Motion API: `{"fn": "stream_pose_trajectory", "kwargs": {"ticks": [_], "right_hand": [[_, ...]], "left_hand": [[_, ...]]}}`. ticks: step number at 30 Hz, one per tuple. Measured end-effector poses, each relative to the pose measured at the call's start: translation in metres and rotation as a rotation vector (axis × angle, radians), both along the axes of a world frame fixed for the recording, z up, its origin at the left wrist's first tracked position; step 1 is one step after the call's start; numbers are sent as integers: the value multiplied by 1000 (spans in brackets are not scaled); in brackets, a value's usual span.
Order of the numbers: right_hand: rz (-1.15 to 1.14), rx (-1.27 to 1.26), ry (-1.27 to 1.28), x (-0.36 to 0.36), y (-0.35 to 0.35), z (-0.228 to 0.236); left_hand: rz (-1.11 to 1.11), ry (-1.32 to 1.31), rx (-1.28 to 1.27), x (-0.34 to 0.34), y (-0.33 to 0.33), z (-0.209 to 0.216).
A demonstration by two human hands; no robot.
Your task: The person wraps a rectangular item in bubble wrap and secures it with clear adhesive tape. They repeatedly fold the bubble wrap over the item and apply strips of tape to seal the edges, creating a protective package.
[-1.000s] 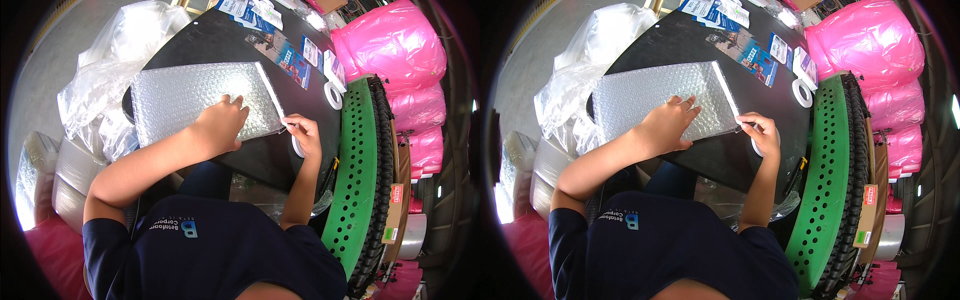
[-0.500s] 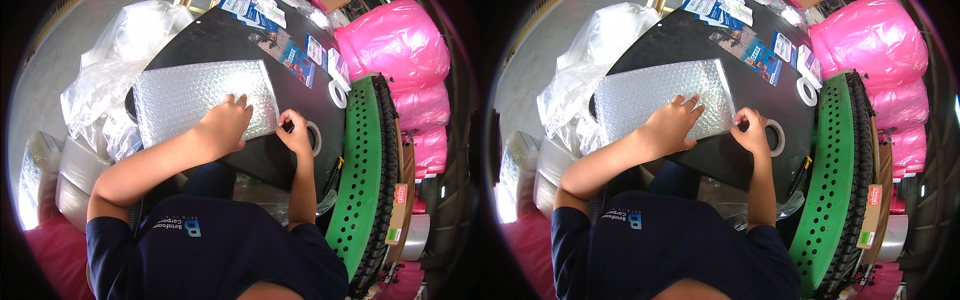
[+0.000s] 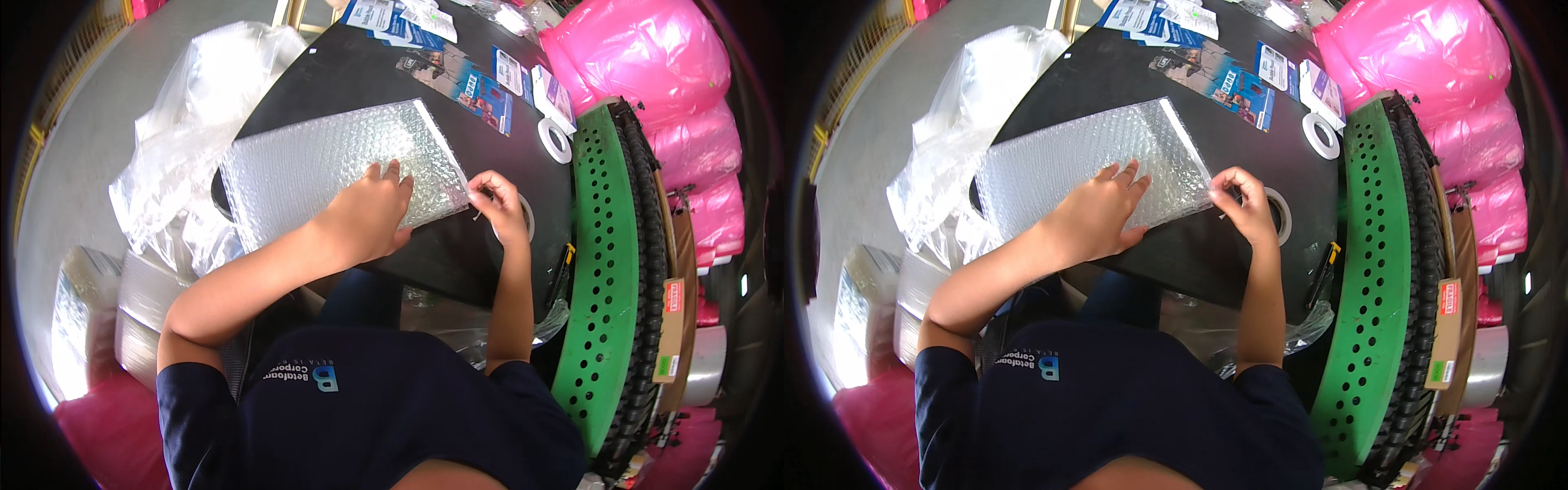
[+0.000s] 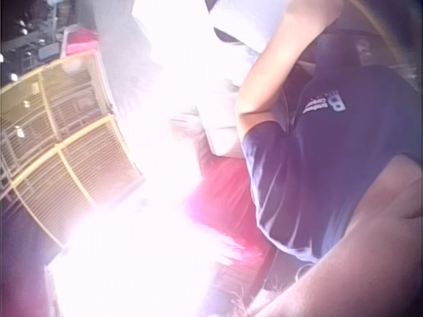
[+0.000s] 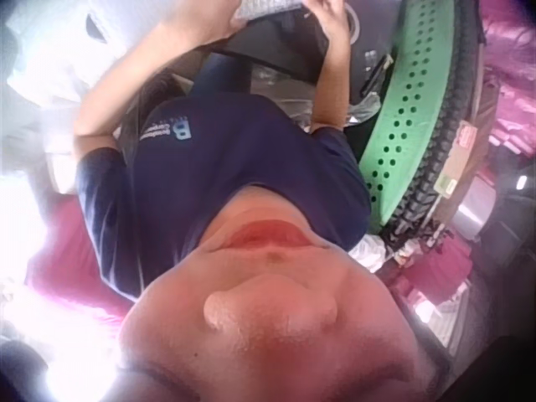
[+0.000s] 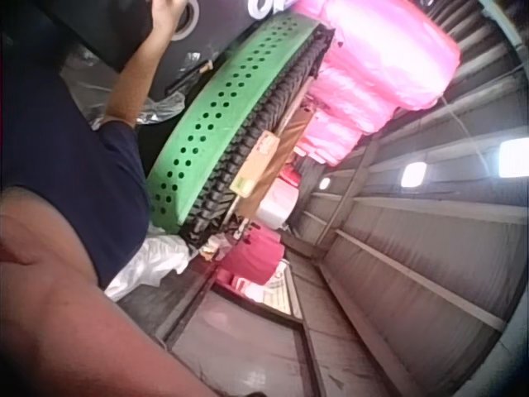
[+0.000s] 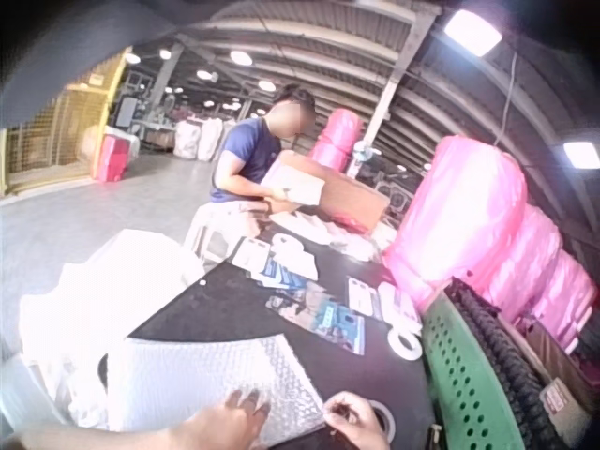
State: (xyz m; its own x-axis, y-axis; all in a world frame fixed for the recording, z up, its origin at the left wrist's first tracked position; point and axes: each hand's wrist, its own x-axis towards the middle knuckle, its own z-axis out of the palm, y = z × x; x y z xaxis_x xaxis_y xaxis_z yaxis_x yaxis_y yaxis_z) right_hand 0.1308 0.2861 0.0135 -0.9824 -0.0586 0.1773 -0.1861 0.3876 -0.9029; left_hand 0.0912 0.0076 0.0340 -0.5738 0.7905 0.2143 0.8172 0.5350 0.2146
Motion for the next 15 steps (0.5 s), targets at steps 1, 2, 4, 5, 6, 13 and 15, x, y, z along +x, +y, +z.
{"fn": "stream_pose_trajectory", "kwargs": {"ticks": [1, 2, 4, 5, 6, 13, 15], "right_hand": [[-6, -136, 2, 0, 2, 1], [0, -154, 146, -3, 2, 2], [-95, -392, 127, -7, 1, 3], [-141, -514, 117, -8, 3, 3], [-175, -546, 119, -6, 7, 0], [-503, -185, 244, -8, 10, -16], [-589, 42, 358, -13, 7, -15]], "left_hand": [[-10, 47, 48, -1, -2, -2], [-60, -60, 85, -8, -4, 3], [-131, -267, 151, -21, -13, 20], [-98, -144, 199, -25, -17, 34], [-76, -25, 252, -26, -22, 54], [13, 790, 316, -79, 19, 125], [49, 1016, 188, -129, 49, 87]]}}
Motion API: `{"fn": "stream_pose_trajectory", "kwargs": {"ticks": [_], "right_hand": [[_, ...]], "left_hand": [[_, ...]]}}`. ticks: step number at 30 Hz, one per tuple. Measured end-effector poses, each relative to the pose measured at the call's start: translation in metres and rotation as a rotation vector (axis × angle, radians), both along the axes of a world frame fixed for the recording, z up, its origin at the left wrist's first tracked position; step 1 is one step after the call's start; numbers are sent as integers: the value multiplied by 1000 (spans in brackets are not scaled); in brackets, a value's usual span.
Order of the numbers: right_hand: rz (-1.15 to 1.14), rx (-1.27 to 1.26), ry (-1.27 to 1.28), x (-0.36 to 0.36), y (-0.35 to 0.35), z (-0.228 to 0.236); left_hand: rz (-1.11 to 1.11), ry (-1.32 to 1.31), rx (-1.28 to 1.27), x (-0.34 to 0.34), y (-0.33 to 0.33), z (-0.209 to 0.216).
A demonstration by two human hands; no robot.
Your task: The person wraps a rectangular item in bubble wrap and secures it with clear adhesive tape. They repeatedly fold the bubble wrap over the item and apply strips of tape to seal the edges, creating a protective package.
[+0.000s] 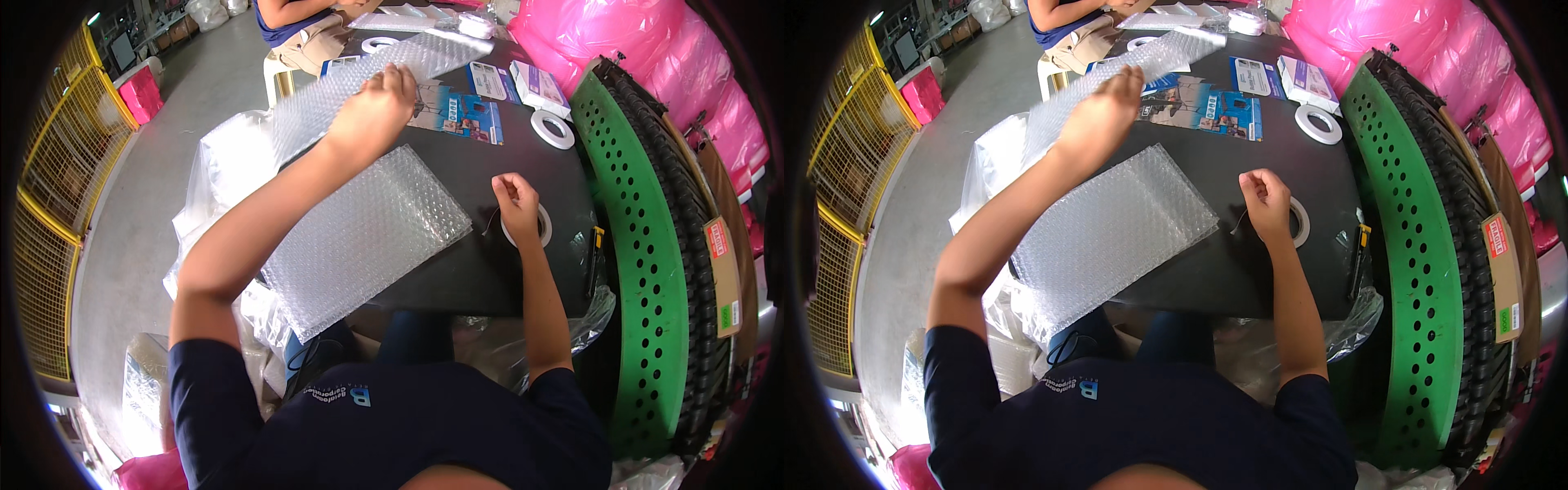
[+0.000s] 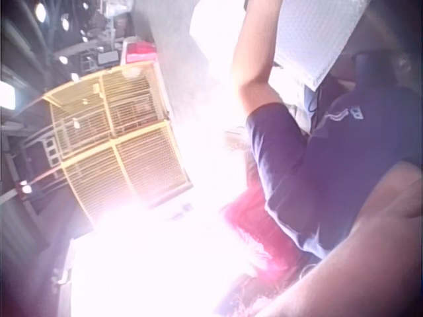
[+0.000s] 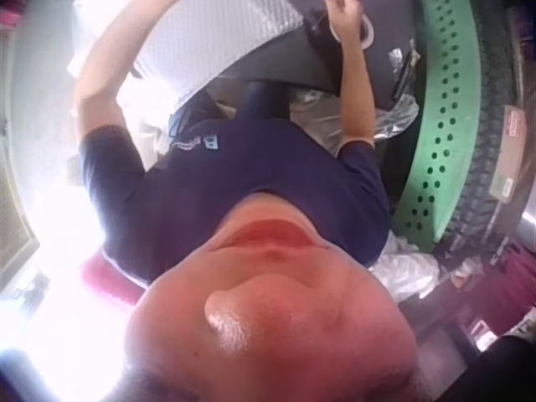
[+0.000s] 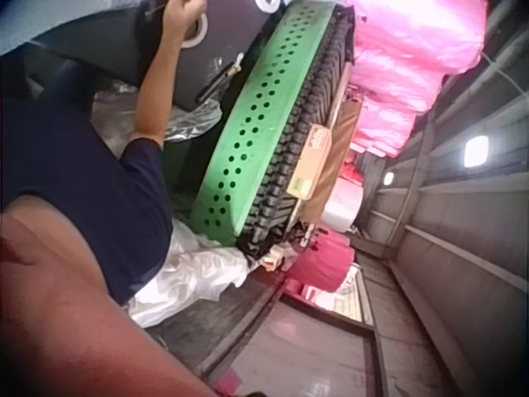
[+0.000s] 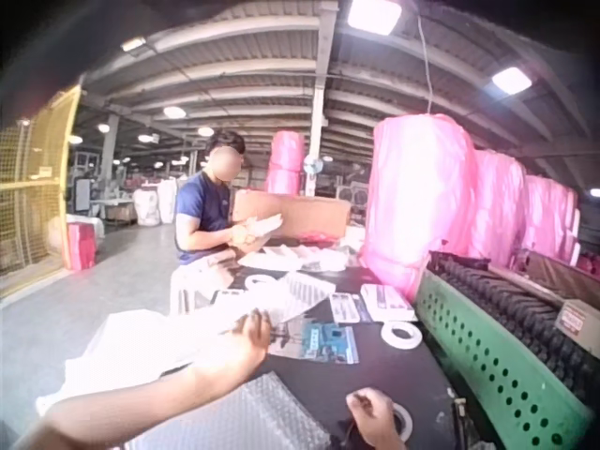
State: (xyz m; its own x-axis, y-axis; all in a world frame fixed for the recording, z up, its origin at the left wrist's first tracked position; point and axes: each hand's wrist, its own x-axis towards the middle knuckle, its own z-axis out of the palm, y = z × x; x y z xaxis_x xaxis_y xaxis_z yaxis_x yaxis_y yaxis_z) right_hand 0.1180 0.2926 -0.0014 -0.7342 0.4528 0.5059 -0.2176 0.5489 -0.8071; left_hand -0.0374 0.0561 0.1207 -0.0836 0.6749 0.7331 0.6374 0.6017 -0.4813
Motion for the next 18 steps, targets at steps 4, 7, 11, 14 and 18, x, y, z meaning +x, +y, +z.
{"fn": "stream_pose_trajectory", "kwargs": {"ticks": [4, 7, 11, 14, 18], "right_hand": [[-237, 321, 136, 1, 4, 4], [-294, 355, -87, 15, 27, 11], [-75, 460, -403, 55, 75, -14], [-60, 394, -422, 49, 74, -4], [-7, 303, -347, 53, 64, 17]], "left_hand": [[45, -889, -361, -76, 24, -81], [27, -1042, -222, -73, 18, -101], [165, -1105, -167, 15, 2, -53], [267, -1114, -473, 53, -34, -89], [263, -1281, -439, 73, -45, -84]]}}
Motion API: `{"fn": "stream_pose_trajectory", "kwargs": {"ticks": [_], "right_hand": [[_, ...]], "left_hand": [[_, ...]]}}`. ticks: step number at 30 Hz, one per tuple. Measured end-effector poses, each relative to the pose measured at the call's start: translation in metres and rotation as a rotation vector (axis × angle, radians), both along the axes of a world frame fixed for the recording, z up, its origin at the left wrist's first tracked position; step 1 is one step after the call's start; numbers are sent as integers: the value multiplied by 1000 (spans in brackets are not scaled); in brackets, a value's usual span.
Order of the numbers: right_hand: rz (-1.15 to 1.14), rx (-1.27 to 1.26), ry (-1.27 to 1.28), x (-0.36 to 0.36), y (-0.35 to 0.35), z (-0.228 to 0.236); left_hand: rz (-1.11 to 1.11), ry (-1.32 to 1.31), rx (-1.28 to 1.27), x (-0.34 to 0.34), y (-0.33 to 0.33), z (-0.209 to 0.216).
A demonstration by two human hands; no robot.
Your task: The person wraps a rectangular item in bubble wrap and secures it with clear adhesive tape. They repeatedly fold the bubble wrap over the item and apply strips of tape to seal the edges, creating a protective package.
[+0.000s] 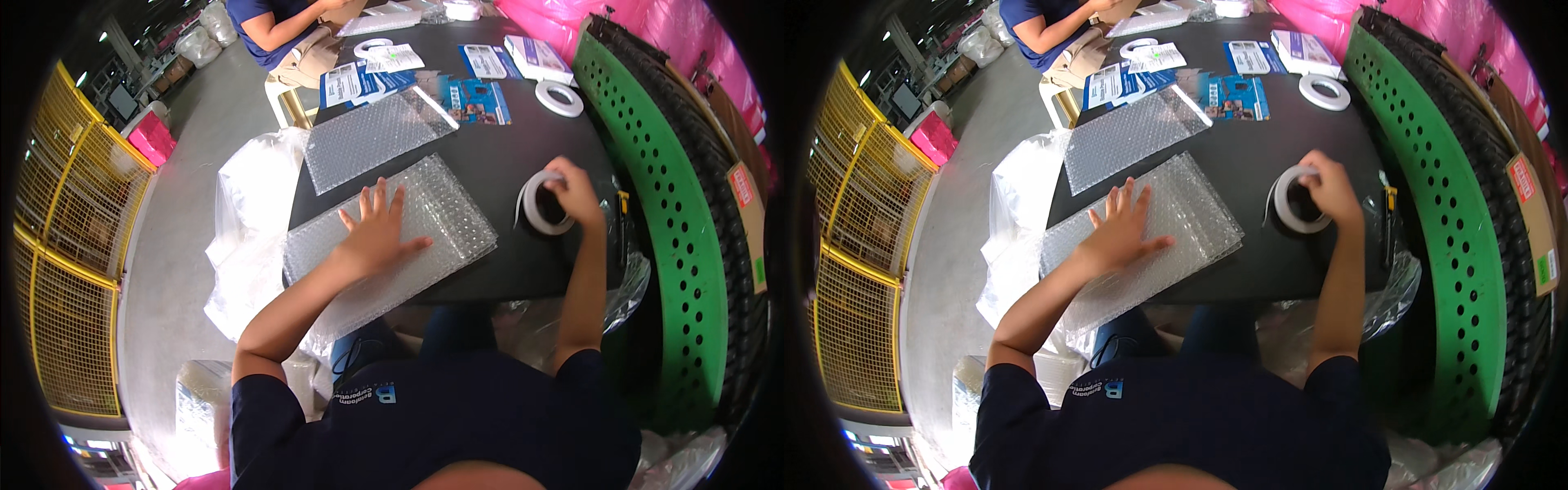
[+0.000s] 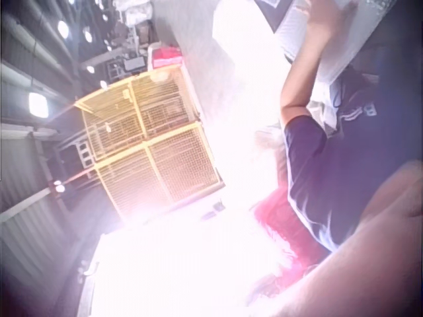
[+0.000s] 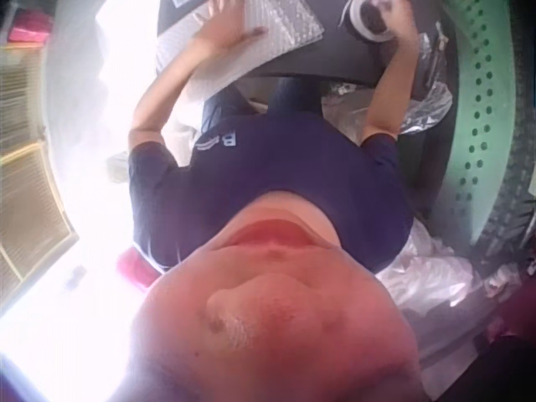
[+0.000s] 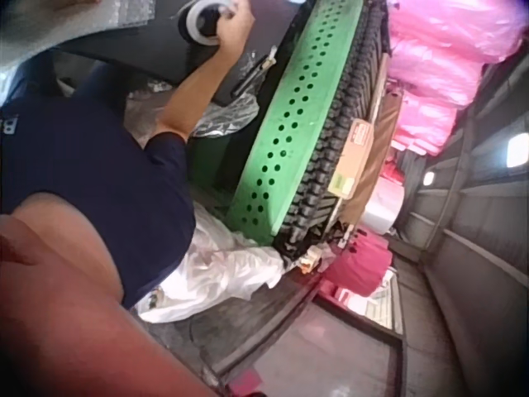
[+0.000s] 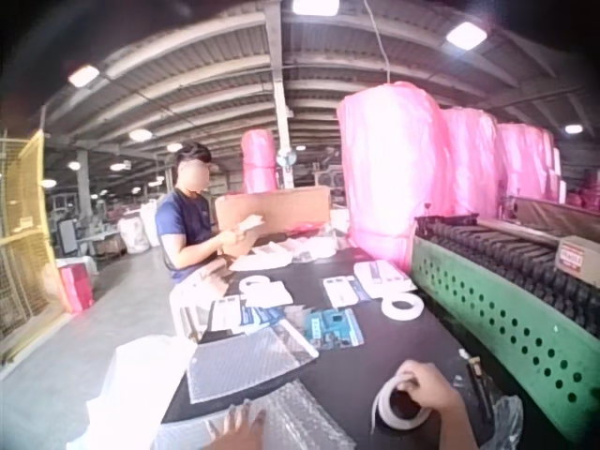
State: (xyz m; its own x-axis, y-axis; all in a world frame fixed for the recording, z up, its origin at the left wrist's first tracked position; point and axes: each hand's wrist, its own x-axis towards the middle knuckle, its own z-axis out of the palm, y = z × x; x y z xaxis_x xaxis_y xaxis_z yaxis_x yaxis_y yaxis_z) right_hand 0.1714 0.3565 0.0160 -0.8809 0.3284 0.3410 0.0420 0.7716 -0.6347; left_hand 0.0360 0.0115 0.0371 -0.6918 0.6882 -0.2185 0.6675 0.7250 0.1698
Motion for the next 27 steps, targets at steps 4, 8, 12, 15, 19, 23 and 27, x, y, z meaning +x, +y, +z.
{"fn": "stream_pose_trajectory", "kwargs": {"ticks": [4, 8, 12, 15, 19, 23, 27], "right_hand": [[-196, -289, 454, 49, -40, 23], [-354, -464, 720, 106, -67, 26], [-462, -489, 881, 138, -78, 27], [-504, -439, 948, 152, -79, 32], [-564, -464, 1033, 181, -86, 37], [-601, -548, 1017, 194, -99, 28], [-532, -736, 911, 161, -124, 21]], "left_hand": [[74, -69, 67, -24, -5, 14], [-14, 74, 223, -25, 24, 0], [-200, 348, 437, -5, 82, 2], [-324, 419, 574, -10, 124, 20], [-284, 466, 832, -29, 102, 91], [-128, 171, 580, -49, -22, 148], [-64, -54, 194, -91, -112, 74]]}}
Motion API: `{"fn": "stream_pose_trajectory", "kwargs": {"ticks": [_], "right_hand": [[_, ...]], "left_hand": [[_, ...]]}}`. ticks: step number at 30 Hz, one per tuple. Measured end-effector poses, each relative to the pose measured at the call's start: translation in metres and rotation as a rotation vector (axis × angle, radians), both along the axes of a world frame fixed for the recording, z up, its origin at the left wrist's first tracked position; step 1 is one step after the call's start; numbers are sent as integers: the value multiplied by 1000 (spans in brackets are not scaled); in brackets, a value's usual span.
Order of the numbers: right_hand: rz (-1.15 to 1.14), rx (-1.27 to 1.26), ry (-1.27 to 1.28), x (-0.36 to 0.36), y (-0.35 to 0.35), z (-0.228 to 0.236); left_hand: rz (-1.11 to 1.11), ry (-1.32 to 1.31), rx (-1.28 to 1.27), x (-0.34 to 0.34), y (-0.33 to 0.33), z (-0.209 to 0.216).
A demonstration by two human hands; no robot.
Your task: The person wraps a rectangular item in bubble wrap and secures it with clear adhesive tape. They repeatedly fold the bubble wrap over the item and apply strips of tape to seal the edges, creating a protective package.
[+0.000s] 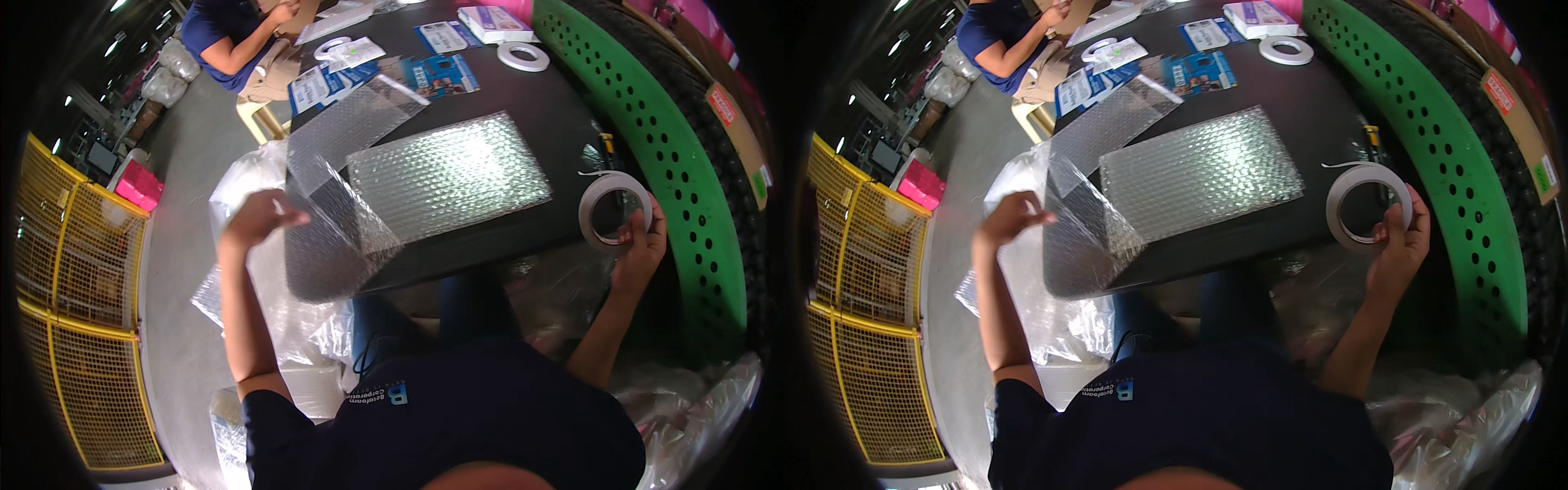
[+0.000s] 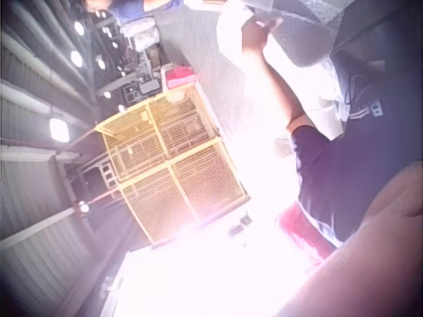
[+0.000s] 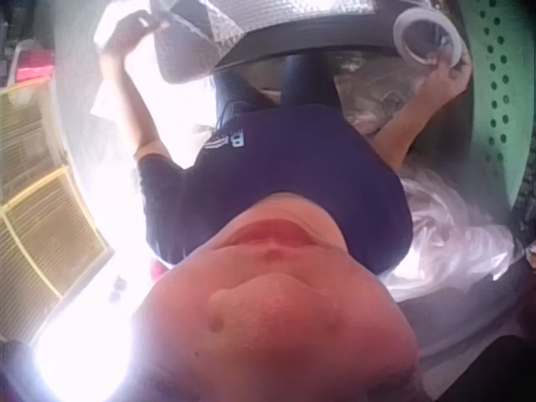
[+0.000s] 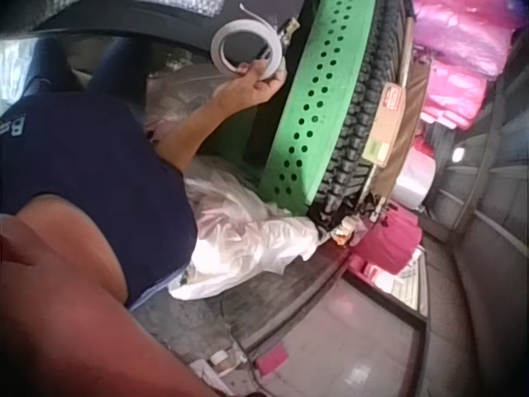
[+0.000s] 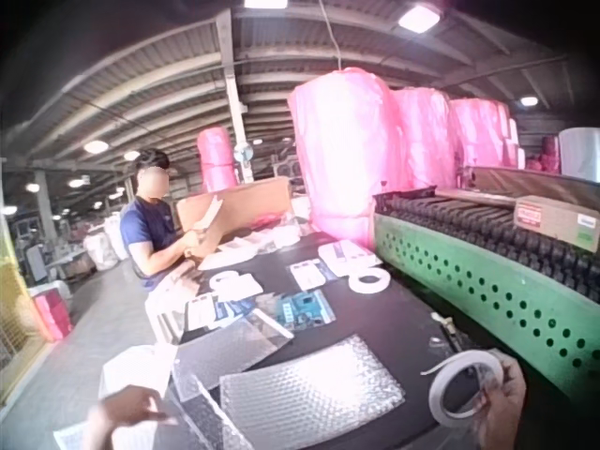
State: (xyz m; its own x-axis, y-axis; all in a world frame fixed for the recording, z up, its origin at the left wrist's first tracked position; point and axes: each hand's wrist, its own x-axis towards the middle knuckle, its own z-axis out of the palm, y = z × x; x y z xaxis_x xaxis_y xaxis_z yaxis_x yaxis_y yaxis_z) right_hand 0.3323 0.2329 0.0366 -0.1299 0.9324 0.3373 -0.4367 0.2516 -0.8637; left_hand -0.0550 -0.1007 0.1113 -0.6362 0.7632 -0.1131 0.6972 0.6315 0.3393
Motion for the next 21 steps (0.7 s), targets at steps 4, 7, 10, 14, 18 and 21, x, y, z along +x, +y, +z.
{"fn": "stream_pose_trajectory", "kwargs": {"ticks": [4, 7, 10, 14, 18, 21], "right_hand": [[149, -64, 4, -30, -11, -18], [200, -75, 9, -48, -38, -9], [162, -42, -50, -54, -69, -3], [142, 17, -134, -38, -95, -5], [196, -15, -113, -41, -115, -10], [284, 47, -101, -52, -123, -18]], "left_hand": [[-64, -146, 111, 9, 38, -80], [-67, 40, 322, 25, 95, -95], [-70, -91, 396, 40, 125, -88], [-70, -259, 203, 41, 91, -52], [-53, 408, 295, 35, 47, -94], [-57, 384, 399, 60, 51, -78]]}}
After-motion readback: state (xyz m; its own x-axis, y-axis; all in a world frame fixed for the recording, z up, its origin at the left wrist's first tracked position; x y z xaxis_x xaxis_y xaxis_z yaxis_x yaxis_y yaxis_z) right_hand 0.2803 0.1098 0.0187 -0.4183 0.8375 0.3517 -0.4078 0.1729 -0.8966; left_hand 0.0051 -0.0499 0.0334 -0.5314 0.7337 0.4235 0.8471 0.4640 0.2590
